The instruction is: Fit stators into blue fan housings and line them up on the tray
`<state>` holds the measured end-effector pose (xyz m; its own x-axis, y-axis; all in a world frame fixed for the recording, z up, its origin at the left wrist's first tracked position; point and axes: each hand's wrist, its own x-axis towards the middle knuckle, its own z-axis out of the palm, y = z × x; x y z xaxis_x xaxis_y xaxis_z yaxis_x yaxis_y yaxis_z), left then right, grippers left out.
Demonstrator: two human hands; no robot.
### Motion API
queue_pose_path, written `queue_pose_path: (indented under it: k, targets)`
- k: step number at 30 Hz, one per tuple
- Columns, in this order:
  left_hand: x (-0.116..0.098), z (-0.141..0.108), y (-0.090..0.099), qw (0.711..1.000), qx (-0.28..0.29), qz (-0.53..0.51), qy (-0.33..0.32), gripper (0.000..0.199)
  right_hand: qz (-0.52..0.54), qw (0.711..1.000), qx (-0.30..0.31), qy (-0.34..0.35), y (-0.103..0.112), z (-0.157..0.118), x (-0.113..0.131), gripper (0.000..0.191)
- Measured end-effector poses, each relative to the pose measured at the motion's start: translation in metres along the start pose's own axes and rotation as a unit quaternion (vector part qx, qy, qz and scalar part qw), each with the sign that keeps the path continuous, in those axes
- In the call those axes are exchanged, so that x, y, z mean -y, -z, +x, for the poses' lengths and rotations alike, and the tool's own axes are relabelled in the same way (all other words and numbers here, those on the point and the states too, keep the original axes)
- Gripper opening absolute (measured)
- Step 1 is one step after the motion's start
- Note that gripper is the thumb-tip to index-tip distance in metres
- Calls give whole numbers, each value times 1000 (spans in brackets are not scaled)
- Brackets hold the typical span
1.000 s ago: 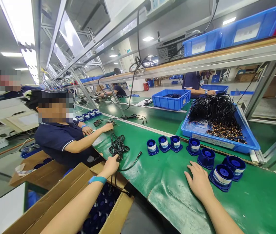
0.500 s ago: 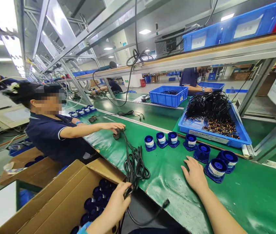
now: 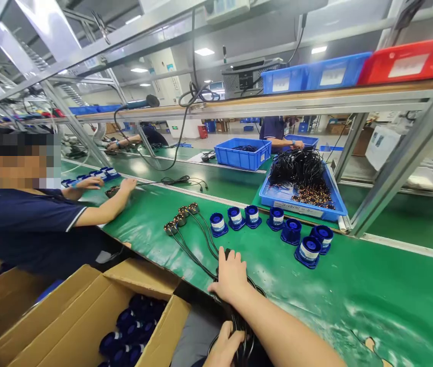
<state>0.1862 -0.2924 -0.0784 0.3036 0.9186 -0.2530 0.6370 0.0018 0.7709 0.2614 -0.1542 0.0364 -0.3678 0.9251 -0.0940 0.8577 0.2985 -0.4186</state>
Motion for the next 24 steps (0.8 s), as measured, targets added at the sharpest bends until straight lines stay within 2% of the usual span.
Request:
queue_pose_path:
  k: [3, 4, 5, 6, 7, 9, 11, 12, 14, 16, 18, 21, 24]
  targets:
    - [-6, -5, 24, 995, 87, -47, -22, 67, -45, 999, -5, -4, -2, -6, 4, 95]
    - [-11, -8, 37, 992, 106, -64, -31, 72, -54, 999, -3, -1, -2, -9, 3, 87]
    - [-16, -10, 51, 991, 99, -75, -41, 71, -64, 998, -1, 2, -2, -11, 1, 81]
    - [-23, -12, 68, 994, 65, -79, -50, 64, -75, 997, 2, 7, -2, -14, 0, 76]
    - [-28, -13, 85, 996, 3, -71, -57, 52, -83, 996, 5, 14, -1, -17, -1, 73]
    - [-34, -4, 124, 983, -168, -28, -73, 39, -92, 995, 11, 31, 1, -22, -2, 68]
    - [-28, 16, 160, 939, -328, 40, -97, 39, -90, 994, 23, 53, 3, -28, -2, 66]
    - [-20, 30, 176, 911, -390, 80, -103, 37, -87, 993, 30, 67, 3, -31, -2, 66]
    - [-2, 60, 202, 873, -457, 161, -60, 43, -79, 991, 45, 100, 3, -37, -4, 69]
    - [15, 88, 220, 861, -454, 229, 6, 53, -67, 988, 54, 131, 2, -42, -10, 73]
    - [25, 113, 232, 861, -417, 288, 46, 54, -40, 986, 55, 151, 1, -48, -17, 80]
    - [23, 144, 252, 856, -367, 358, 66, 50, 51, 987, 43, 148, -1, -57, -31, 86]
    - [14, 173, 277, 855, -346, 381, 72, 58, 124, 988, -6, 93, -10, -65, -45, 69]
